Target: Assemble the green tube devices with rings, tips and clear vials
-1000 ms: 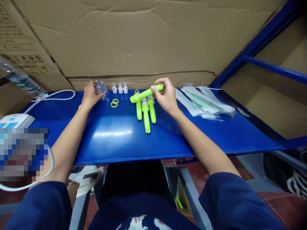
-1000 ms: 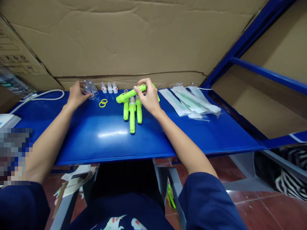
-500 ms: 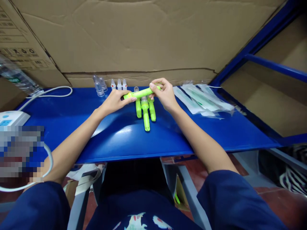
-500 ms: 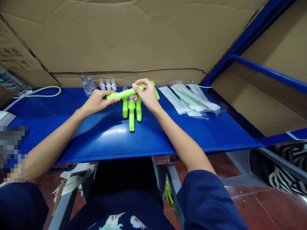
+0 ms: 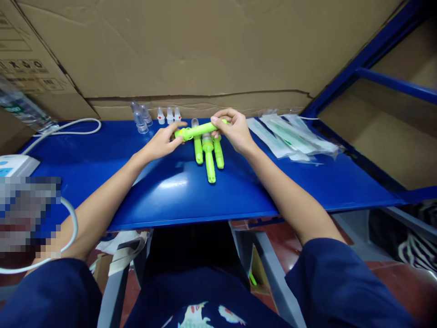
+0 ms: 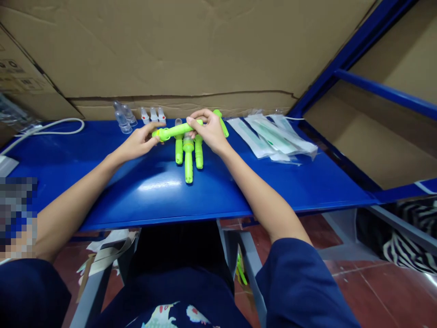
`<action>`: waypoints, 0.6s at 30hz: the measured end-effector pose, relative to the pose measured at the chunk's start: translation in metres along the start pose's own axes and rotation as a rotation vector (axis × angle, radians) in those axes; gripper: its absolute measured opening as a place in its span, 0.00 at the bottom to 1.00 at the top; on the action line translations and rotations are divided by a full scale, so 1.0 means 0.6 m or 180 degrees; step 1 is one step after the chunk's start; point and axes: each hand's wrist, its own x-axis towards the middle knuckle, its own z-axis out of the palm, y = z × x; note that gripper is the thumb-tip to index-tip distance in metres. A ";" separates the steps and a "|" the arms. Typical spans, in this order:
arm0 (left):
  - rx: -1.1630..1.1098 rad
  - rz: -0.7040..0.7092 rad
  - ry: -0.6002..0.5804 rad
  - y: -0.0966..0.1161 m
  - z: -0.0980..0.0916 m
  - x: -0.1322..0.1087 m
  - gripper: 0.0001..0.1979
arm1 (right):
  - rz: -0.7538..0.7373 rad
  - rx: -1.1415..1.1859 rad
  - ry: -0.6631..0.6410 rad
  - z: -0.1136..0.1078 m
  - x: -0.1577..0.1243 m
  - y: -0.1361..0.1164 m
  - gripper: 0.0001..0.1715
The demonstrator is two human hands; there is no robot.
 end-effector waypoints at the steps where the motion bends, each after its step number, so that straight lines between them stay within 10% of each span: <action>1: -0.0008 0.0001 0.0138 -0.012 0.001 0.002 0.27 | -0.0041 0.0044 -0.0039 0.005 -0.005 -0.008 0.37; 7: 0.0162 0.0186 0.0733 -0.067 -0.006 0.006 0.14 | -0.0260 0.0114 -0.0575 0.034 -0.044 -0.053 0.31; 18: 0.0970 -0.0028 0.0823 -0.053 -0.009 0.002 0.05 | -0.0203 -0.0287 -0.0358 0.071 -0.077 -0.060 0.18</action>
